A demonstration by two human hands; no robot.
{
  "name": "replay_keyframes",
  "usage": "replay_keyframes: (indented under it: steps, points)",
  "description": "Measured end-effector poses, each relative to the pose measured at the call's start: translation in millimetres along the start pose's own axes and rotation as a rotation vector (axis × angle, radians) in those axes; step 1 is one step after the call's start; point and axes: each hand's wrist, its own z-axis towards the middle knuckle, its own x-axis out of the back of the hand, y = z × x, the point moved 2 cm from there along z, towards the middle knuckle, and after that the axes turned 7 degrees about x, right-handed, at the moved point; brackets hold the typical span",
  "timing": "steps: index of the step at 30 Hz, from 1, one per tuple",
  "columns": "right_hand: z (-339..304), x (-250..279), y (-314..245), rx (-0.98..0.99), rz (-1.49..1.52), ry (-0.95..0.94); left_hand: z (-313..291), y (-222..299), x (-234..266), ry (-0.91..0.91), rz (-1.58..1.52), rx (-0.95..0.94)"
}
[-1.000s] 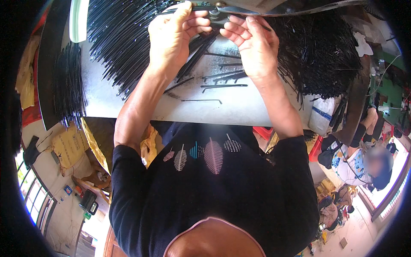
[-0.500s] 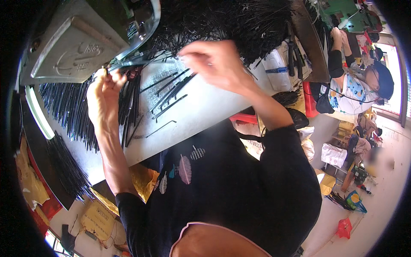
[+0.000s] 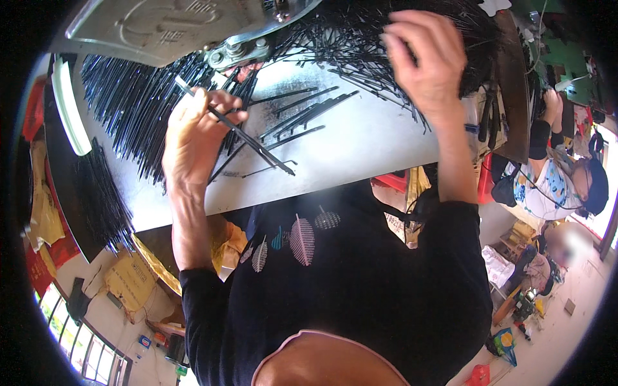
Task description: The person assembles umbrella ribs by picking up metal rods and connectors by hand, aligning them, and fastening them using a machine.
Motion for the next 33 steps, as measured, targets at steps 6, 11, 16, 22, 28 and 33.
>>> replay_keyframes:
  steps: [6,11,16,22,28,33]
  points:
    - [34,-74,-98,0.003,0.453,-0.187,19,-20,4,0.017,-0.098,0.100]
    - [36,-87,-100,-0.332,0.733,-0.291,17,-11,2,0.048,-0.061,0.038]
    - [34,-101,-101,-0.785,1.184,-0.358,27,-13,1,0.067,0.353,-0.177]
    - [34,-105,-101,-0.953,1.300,-0.299,28,-8,3,0.108,0.574,-0.348]
    - [34,-111,-101,-0.983,1.357,-0.305,29,-6,5,0.058,0.582,-0.313]
    - [31,-115,-100,-0.998,1.427,-0.328,29,-3,3,0.037,0.536,-0.226]
